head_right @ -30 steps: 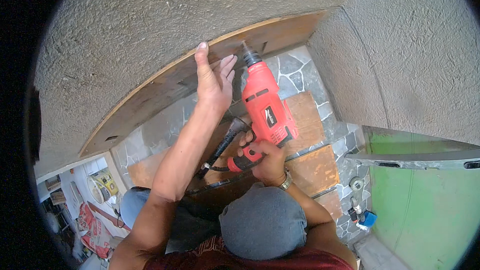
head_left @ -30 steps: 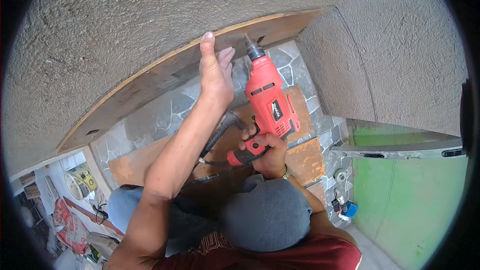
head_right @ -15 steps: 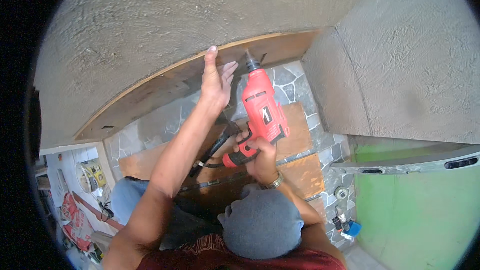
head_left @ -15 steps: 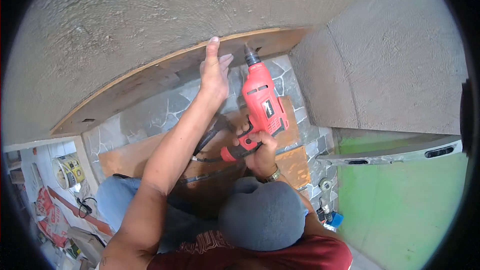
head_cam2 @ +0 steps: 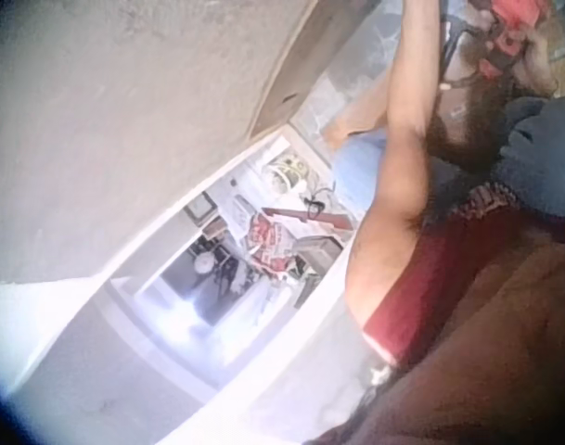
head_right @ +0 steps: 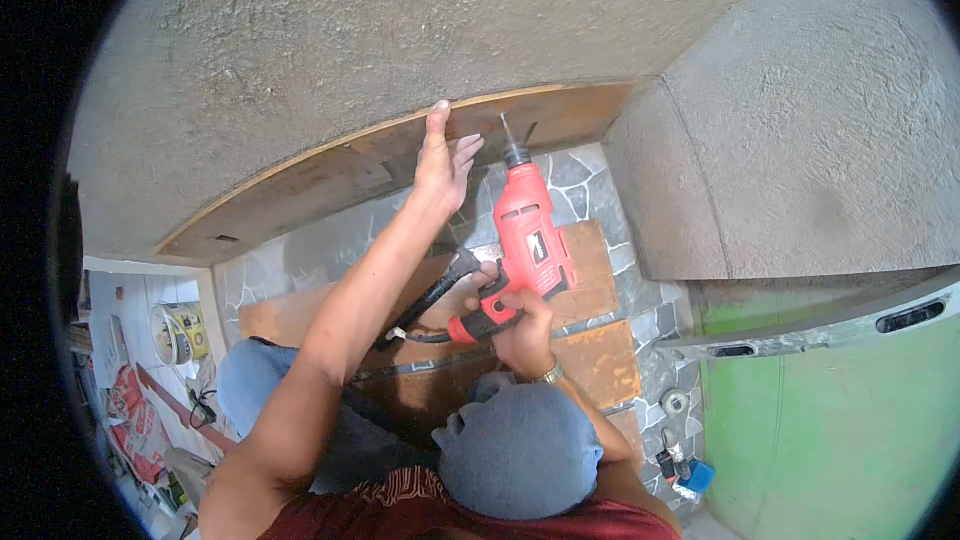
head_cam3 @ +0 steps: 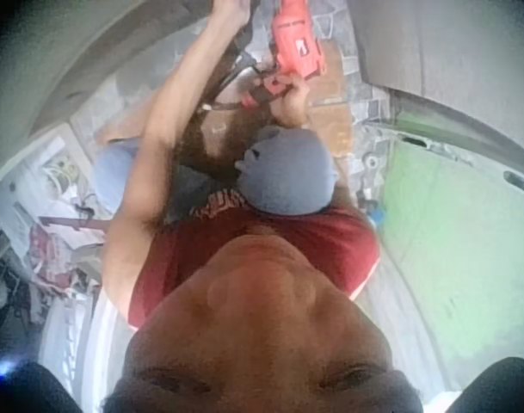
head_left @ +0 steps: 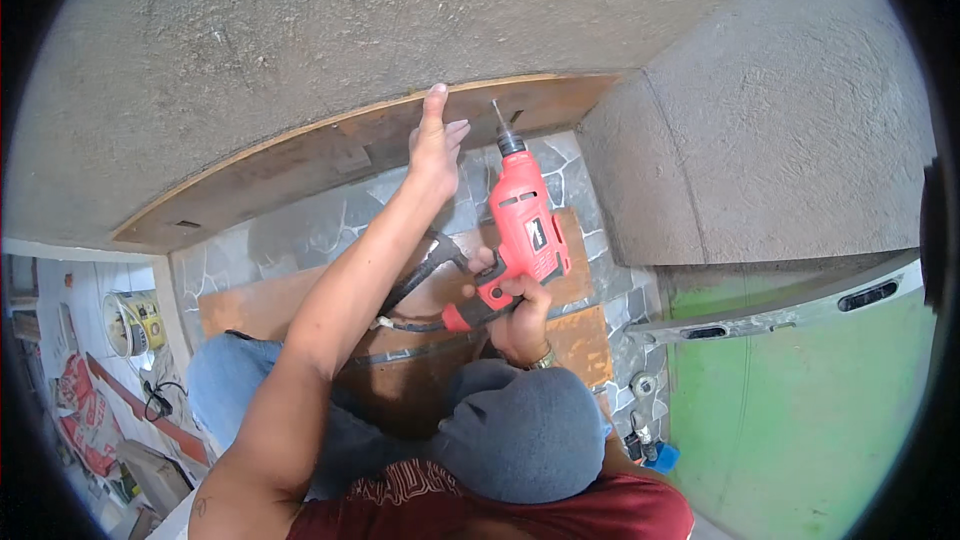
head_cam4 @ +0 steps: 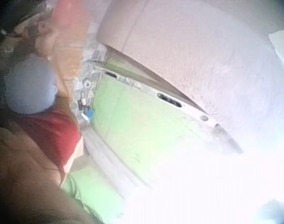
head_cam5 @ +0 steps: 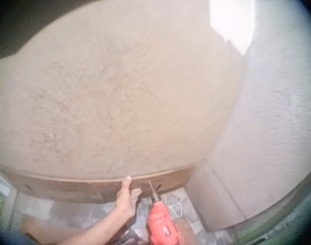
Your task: The person installs a wooden panel against a wall by positioning the board, hammering nails into it, and drilling a hole into the panel using a power drill.
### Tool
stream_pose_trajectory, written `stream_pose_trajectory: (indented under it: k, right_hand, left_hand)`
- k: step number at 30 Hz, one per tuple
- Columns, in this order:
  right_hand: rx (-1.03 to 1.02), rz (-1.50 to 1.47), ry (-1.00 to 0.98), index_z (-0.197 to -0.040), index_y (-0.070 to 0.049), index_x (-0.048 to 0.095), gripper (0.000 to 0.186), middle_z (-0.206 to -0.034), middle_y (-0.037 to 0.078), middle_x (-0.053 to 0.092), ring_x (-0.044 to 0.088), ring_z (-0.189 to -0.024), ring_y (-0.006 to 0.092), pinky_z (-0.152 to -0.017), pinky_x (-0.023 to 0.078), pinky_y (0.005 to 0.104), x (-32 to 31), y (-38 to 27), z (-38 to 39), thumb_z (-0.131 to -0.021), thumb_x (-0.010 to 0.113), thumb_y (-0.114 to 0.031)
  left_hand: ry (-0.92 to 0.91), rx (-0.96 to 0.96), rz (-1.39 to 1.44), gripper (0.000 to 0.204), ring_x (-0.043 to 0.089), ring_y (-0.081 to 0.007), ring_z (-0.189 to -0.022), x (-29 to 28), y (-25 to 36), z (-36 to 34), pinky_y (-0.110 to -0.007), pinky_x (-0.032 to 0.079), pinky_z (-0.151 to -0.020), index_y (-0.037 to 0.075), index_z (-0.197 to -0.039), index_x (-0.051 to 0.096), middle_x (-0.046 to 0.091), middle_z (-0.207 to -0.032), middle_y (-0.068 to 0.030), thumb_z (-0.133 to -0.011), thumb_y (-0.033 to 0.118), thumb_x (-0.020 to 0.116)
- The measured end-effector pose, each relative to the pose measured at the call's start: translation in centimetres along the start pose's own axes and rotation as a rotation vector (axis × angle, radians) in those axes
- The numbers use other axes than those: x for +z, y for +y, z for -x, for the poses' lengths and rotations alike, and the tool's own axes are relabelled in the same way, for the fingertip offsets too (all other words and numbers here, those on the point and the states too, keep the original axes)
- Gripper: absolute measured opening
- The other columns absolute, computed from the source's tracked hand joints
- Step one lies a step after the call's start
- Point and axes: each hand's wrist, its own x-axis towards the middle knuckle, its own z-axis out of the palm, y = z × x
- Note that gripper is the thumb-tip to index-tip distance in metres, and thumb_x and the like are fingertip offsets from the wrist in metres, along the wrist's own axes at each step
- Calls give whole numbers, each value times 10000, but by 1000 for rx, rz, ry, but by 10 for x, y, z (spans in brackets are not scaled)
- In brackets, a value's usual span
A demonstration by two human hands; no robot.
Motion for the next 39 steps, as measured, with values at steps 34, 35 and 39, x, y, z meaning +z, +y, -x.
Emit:
stream_pose_trajectory:
  k: [34,35,39]
  right_hand:
    - [-3,-195,130,-1340,-21,488,668,-1300,212,615,577,-1245,410,-969,516,557,-224,8,4,-676,524,-82]
    - [22,-174,147,-1316,-11,493,567,-1260,225,632,599,-1215,413,-996,504,587,-219,7,5,-754,536,-77]
    - [117,35,224,-1243,-26,541,348,-1154,201,678,666,-1107,363,-962,546,518,-243,4,9,-940,583,-192]
  left_hand:
    - [-121,-41,-105,1226,362,-396,-1428,0,16,12,-491,101,-1228,-15,-1559,116,256,-1542,-342,-760,739,659]
    - [-126,-53,-106,1232,365,-388,-1428,-4,18,9,-488,104,-1228,-18,-1559,113,252,-1549,-336,-759,744,655]
    - [-152,-46,-135,1233,385,-376,-1419,-5,17,7,-485,114,-1228,-3,-1568,125,297,-1545,-313,-753,758,651]
